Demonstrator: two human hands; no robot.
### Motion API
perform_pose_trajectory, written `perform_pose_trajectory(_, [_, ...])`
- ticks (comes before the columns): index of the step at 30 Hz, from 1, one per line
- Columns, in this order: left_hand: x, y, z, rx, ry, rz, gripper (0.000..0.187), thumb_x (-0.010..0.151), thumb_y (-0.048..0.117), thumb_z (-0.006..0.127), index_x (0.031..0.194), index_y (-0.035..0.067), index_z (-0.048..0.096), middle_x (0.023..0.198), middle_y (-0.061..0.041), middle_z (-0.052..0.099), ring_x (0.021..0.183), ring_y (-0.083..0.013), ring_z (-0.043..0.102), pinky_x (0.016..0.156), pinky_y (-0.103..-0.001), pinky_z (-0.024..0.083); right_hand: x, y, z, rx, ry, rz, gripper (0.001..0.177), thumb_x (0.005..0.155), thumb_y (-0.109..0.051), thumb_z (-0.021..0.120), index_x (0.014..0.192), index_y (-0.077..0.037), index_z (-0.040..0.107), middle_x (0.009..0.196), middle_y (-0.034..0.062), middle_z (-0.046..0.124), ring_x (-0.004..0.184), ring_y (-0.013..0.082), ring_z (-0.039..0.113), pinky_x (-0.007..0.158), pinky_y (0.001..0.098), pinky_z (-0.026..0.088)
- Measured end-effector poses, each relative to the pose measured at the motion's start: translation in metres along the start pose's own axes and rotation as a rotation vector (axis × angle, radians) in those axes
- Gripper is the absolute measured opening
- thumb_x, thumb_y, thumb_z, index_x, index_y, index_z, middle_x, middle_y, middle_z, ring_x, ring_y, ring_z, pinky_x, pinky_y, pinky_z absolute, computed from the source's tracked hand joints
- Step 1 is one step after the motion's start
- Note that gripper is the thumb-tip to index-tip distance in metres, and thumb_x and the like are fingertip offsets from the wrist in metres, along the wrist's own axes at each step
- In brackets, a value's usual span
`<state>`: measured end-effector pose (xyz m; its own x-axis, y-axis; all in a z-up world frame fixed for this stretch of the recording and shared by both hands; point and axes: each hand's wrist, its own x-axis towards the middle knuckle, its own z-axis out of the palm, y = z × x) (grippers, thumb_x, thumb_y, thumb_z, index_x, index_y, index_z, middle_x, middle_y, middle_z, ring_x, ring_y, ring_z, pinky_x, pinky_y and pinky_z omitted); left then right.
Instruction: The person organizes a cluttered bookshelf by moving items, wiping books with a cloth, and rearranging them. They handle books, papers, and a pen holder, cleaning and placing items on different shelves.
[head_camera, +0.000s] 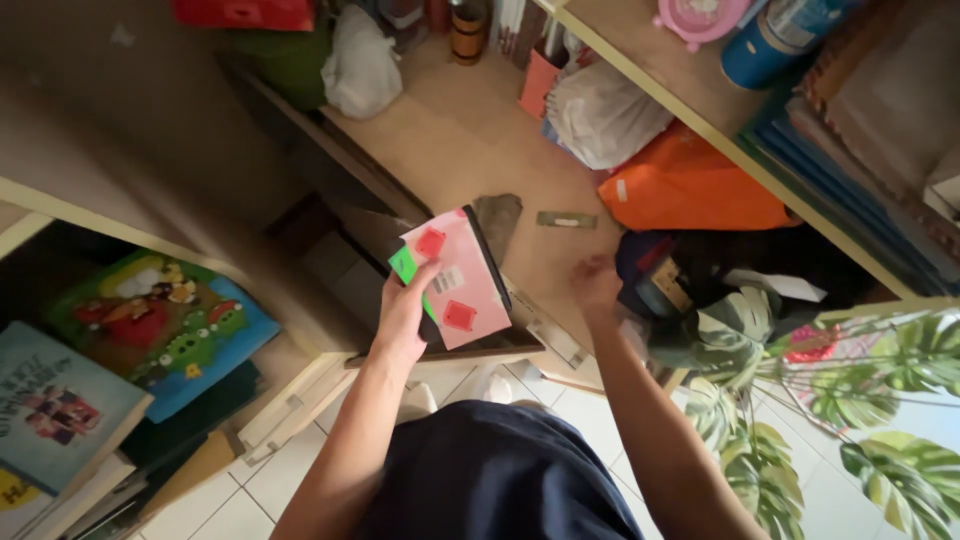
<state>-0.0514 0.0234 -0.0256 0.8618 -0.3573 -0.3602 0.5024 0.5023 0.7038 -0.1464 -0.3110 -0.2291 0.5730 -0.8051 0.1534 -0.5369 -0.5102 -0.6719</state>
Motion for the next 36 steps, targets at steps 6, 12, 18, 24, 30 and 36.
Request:
perform_pose_trajectory(6, [0.019,0.03,0.018,0.101,0.005,0.077,0.043,0.087,0.017,0.076,0.126,0.003,0.063,0.115,-0.008,0.073,0.102,-0.0182,0.071,0.088,-0.035,0.058,-0.009,-0.168,-0.093,0.132,0.179,-0.477,0.046,0.087,-0.014,0.069,0.128,0.004,0.059,0.108,0.0209,0.066,0.094,0.0425,0.068,0.083,0.0499,0.055])
perform_pose_trajectory(12, [0.078,0.092,0.061,-0.155,0.023,-0.046,0.03,0.09,0.023,0.065,0.111,0.002,0.061,0.098,-0.011,0.069,0.089,-0.0269,0.069,0.078,-0.046,0.06,0.076,-0.334,-0.143,0.103,0.068,-0.879,0.035,0.093,-0.024,0.079,0.118,-0.004,0.063,0.115,0.0194,0.066,0.103,0.0433,0.066,0.085,0.0497,0.054])
perform_pose_trajectory(18, [0.14,0.122,0.103,-0.163,0.03,0.162,0.036,0.088,0.016,0.064,0.122,0.005,0.056,0.106,-0.01,0.068,0.096,-0.0266,0.07,0.083,-0.044,0.059,0.198,-0.398,-0.123,-0.22,0.225,-1.128,0.063,0.073,-0.036,0.085,0.12,-0.002,0.062,0.118,0.0214,0.063,0.11,0.0454,0.06,0.084,0.0512,0.055])
perform_pose_trajectory(24, [0.173,0.138,0.129,-0.185,0.053,0.153,0.04,0.087,0.014,0.063,0.126,0.008,0.053,0.11,-0.009,0.067,0.101,-0.0261,0.07,0.084,-0.045,0.06,0.222,-0.402,-0.12,-0.569,0.084,-1.196,0.038,0.083,-0.023,0.07,0.117,-0.007,0.064,0.116,0.0155,0.067,0.111,0.041,0.065,0.072,0.0477,0.06])
perform_pose_trajectory(30, [0.237,0.137,0.178,-0.124,-0.008,0.273,0.039,0.087,0.012,0.065,0.122,0.0,0.055,0.107,-0.014,0.068,0.097,-0.0305,0.07,0.082,-0.046,0.061,0.271,-0.387,-0.117,-0.508,0.047,-1.051,0.024,0.097,-0.013,0.054,0.117,-0.004,0.063,0.106,0.0194,0.07,0.085,0.0414,0.072,0.074,0.0533,0.059])
perform_pose_trajectory(36, [0.295,0.1,0.253,0.428,0.333,0.506,0.056,0.083,0.029,0.081,0.122,0.0,0.053,0.109,-0.016,0.069,0.103,-0.0316,0.069,0.096,-0.045,0.052,0.221,-0.419,-0.198,-0.267,0.129,-0.863,0.023,0.102,-0.015,0.056,0.119,-0.003,0.065,0.107,0.0238,0.069,0.09,0.0473,0.068,0.076,0.0556,0.055])
